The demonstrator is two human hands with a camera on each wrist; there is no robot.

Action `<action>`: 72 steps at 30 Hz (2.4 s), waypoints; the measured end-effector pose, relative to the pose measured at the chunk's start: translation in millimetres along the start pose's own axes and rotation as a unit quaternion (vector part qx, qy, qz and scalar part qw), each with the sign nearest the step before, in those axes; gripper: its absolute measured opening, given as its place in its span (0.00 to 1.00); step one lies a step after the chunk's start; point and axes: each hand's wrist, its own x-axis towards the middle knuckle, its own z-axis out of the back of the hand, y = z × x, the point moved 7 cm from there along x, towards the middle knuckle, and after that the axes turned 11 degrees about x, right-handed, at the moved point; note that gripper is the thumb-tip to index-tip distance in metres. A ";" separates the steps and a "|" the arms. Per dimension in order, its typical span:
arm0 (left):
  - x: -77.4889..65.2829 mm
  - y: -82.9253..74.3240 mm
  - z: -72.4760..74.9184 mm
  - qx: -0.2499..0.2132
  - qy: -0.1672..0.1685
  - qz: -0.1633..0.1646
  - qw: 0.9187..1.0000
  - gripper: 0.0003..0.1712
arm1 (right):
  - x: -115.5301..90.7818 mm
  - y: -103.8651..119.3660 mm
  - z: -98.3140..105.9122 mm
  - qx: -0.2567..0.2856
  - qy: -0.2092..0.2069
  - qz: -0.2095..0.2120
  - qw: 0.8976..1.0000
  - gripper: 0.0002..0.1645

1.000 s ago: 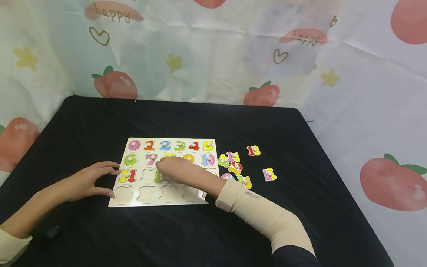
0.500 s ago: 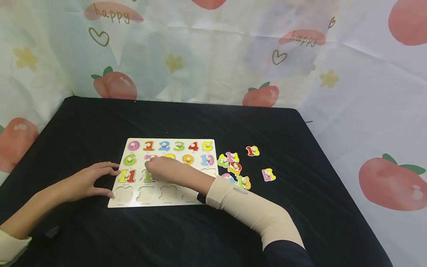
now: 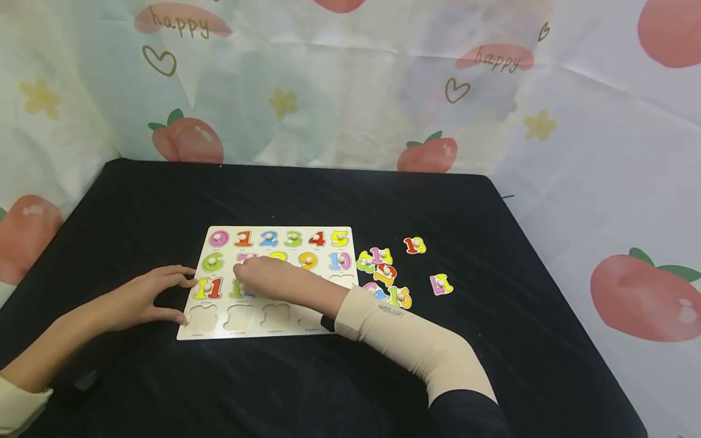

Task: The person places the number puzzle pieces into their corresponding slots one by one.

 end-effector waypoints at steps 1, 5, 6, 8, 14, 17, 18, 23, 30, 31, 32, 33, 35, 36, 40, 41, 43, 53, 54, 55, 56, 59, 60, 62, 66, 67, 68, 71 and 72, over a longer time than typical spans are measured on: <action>0.4 -0.5 0.4 0.000 -0.001 -0.001 1.000 0.41 | -2.5 -1.9 1.0 0.007 0.000 -0.005 1.000 0.13; -0.3 0.1 1.1 0.005 -0.003 0.001 1.000 0.42 | -15.5 -10.3 8.9 0.040 -0.007 -0.033 0.999 0.20; -1.2 0.7 1.3 0.005 -0.004 0.002 1.000 0.42 | -19.1 -12.9 11.5 0.042 -0.010 -0.036 0.998 0.21; -2.4 1.4 1.6 0.007 -0.005 0.003 1.000 0.43 | -27.2 -18.4 18.2 0.047 -0.017 -0.044 0.998 0.22; -4.5 1.6 0.0 0.003 0.002 0.005 1.000 0.43 | -49.5 -40.5 30.6 0.065 -0.030 -0.076 0.995 0.22; -2.4 1.0 -0.5 -0.001 0.005 0.005 1.000 0.44 | -60.1 -52.5 31.5 0.074 -0.033 -0.105 0.991 0.23; -1.6 0.7 -0.4 -0.003 0.005 0.005 1.000 0.44 | -63.4 -56.1 31.4 0.078 -0.035 -0.111 0.990 0.23; 0.5 0.4 0.1 -0.006 0.004 0.000 1.000 0.43 | -84.3 -69.1 33.4 0.089 -0.057 -0.115 0.988 0.21; -3.6 2.2 -1.8 -0.007 0.004 0.007 1.000 0.43 | -117.9 -98.1 44.4 0.081 -0.098 -0.126 0.984 0.16; -3.8 2.5 -1.7 -0.006 0.003 0.008 1.000 0.43 | -122.6 -103.8 46.0 0.082 -0.103 -0.132 0.982 0.16; -3.9 2.5 -1.5 -0.005 0.003 0.008 1.000 0.42 | -128.0 -109.7 47.3 0.086 -0.107 -0.142 0.980 0.16; -3.7 2.4 -1.2 -0.005 0.002 0.007 1.000 0.42 | -133.5 -115.8 47.9 0.092 -0.109 -0.153 0.978 0.16; -3.2 2.1 -0.9 -0.004 0.002 0.006 1.000 0.42 | -144.7 -127.3 48.1 0.101 -0.110 -0.174 0.973 0.16; -3.1 1.9 -0.9 -0.005 0.003 0.005 1.000 0.42 | -150.2 -132.6 47.8 0.106 -0.109 -0.185 0.971 0.16; -2.9 1.2 -2.0 -0.004 0.005 0.005 1.000 0.43 | -170.4 -147.6 48.3 0.114 -0.115 -0.200 0.966 0.15; -2.9 1.3 -2.4 -0.004 0.005 0.005 1.000 0.43 | -174.9 -150.5 48.6 0.113 -0.118 -0.202 0.966 0.14; -2.2 1.5 -3.5 -0.005 0.007 0.006 1.000 0.43 | -182.8 -154.9 49.3 0.109 -0.125 -0.201 0.966 0.13; -0.6 3.8 -4.7 -0.007 0.020 0.012 1.000 0.43 | -213.7 -172.3 41.2 0.102 -0.105 -0.230 0.962 0.12; -1.2 3.5 -4.9 -0.008 0.021 0.013 1.000 0.43 | -216.0 -172.8 40.9 0.104 -0.105 -0.230 0.962 0.12; -1.1 3.3 -4.7 -0.008 0.022 0.013 1.000 0.43 | -218.5 -173.5 41.1 0.105 -0.106 -0.230 0.962 0.12; -1.0 3.3 -4.6 -0.009 0.022 0.013 1.000 0.43 | -221.0 -174.7 41.0 0.106 -0.107 -0.231 0.961 0.11; -1.9 3.3 -4.6 -0.011 0.022 0.014 1.000 0.43 | -225.3 -177.7 40.2 0.112 -0.107 -0.235 0.960 0.11; -2.0 3.4 -4.6 -0.012 0.021 0.014 1.000 0.43 | -226.1 -178.6 39.7 0.114 -0.106 -0.235 0.959 0.11; -1.7 3.4 -4.2 -0.011 0.020 0.012 1.000 0.43 | -227.0 -180.5 38.8 0.114 -0.103 -0.237 0.959 0.11; -1.0 3.8 -4.0 -0.010 0.022 0.012 1.000 0.43 | -226.5 -182.6 38.7 0.114 -0.100 -0.235 0.960 0.11; -0.7 3.7 -4.2 -0.010 0.022 0.011 1.000 0.43 | -226.2 -182.7 39.1 0.114 -0.100 -0.234 0.960 0.11; -0.7 3.9 -4.6 -0.010 0.022 0.012 1.000 0.43 | -225.6 -182.8 39.5 0.113 -0.102 -0.232 0.961 0.10; -0.4 3.6 -5.5 -0.013 0.020 0.009 1.000 0.43 | -221.6 -182.8 40.4 0.108 -0.113 -0.225 0.962 0.10; -0.3 3.6 -5.6 -0.013 0.020 0.009 1.000 0.42 | -218.8 -182.6 40.2 0.107 -0.119 -0.220 0.962 0.10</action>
